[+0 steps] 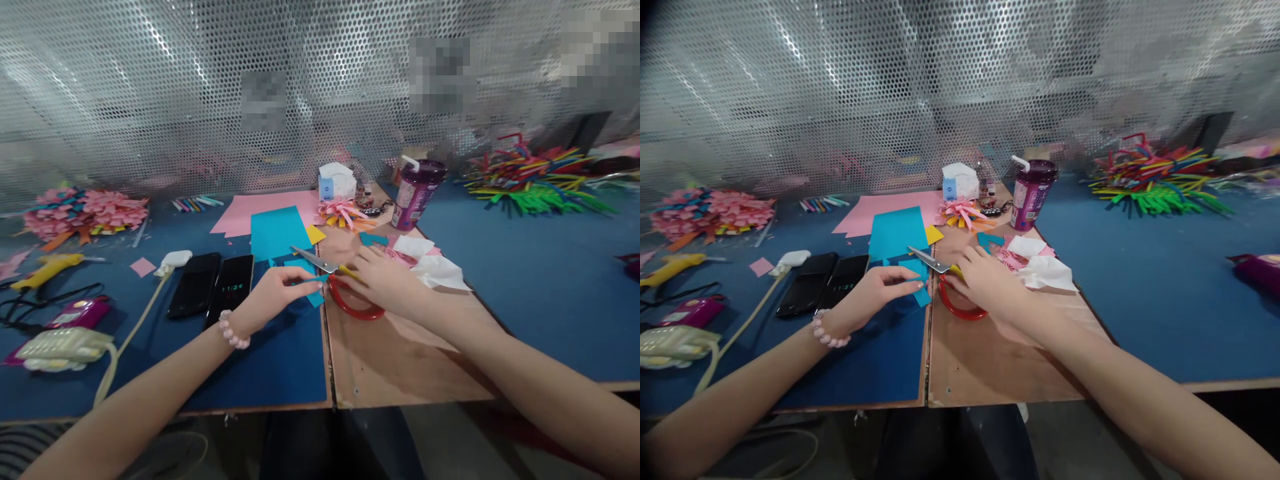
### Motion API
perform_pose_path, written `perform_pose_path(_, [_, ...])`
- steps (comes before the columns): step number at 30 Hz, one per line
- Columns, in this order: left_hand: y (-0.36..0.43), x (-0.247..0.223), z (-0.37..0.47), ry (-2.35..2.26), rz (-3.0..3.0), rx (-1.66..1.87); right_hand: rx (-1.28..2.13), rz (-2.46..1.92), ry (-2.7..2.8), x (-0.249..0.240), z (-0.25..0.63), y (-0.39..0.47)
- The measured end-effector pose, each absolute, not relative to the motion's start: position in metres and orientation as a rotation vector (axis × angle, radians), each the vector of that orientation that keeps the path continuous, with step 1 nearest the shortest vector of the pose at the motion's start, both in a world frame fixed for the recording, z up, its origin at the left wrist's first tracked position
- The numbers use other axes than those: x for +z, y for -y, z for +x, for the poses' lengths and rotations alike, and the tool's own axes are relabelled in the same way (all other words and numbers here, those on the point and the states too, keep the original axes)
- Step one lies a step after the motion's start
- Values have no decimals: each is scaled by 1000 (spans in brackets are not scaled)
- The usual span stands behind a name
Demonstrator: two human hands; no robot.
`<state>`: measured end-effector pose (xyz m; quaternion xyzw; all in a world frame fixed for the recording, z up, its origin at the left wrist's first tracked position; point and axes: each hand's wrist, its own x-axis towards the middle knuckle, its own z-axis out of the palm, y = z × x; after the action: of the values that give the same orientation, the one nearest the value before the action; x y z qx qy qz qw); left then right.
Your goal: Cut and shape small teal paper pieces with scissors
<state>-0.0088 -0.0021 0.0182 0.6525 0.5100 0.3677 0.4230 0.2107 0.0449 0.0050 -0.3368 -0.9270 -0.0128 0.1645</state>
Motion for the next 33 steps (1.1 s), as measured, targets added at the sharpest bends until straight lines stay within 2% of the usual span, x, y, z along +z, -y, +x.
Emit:
perform_pose_path(2, [-1, 17, -11, -1279, 1485, 1000, -206, -1084, 2672, -6, 213, -51])
perform_pose_path(5, [-4, 16, -12, -1201, 1281, 1075, -287, -1116, 2617, -15, 211, -52])
perform_pose_path(11, [-6, 12, -11, -1104, 1104, 1210, -119, -593, 2678, -7, 192, -30])
perform_pose_path(26, [-9, 1, -8, -1145, 1095, 1208, 55, -285, 2857, 2, 189, -16])
perform_pose_path(29, [-9, -2, -8, -1166, 1083, 1225, -79, -262, 2853, 2, 194, -18])
perform_pose_path(33, [-10, -3, -7, -1185, 1107, 1221, -486, -152, 2780, -4, 193, -22])
